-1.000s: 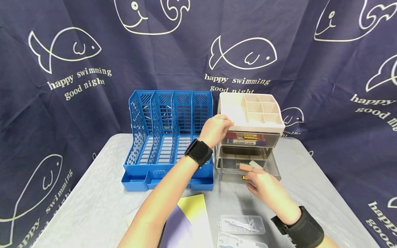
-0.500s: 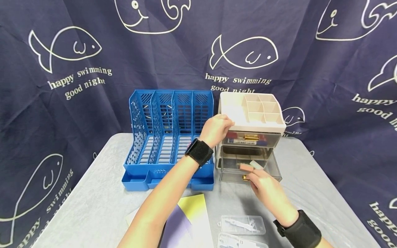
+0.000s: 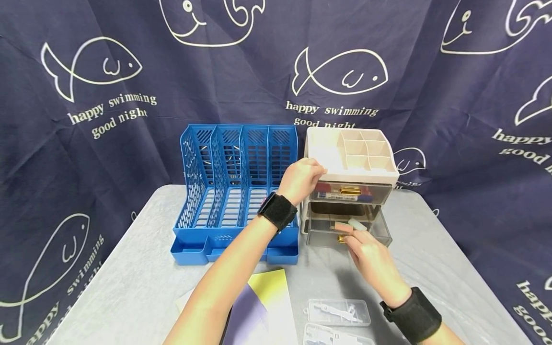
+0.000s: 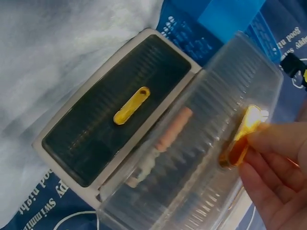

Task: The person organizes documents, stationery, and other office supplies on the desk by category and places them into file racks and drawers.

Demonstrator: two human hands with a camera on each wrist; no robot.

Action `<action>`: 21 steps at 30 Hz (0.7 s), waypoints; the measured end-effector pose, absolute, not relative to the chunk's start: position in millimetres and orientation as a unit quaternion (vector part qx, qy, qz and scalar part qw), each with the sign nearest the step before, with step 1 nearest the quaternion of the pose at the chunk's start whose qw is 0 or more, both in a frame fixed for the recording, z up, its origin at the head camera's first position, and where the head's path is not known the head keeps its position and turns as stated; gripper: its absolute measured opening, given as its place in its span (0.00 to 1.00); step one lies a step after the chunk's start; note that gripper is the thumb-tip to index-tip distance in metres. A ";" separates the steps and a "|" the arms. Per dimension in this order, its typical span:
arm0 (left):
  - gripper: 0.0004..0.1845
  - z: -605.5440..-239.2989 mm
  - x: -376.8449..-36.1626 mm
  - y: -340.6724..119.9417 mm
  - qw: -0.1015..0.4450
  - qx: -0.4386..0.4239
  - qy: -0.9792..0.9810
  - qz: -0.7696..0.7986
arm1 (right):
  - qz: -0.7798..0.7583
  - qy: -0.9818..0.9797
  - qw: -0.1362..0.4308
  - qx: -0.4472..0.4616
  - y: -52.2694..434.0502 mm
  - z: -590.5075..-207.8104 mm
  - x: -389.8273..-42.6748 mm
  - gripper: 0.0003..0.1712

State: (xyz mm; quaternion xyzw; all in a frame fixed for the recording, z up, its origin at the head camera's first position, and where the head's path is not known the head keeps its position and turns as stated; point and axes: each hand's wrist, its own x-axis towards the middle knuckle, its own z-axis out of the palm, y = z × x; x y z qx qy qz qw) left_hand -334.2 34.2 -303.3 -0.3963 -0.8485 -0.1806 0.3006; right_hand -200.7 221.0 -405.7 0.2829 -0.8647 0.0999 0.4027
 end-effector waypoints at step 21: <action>0.07 -302.6 -333.9 34.3 0.290 -0.394 -0.852 -0.186 | 0.105 -0.866 0.408 0.271 228.5 -415.7 -232.8 0.17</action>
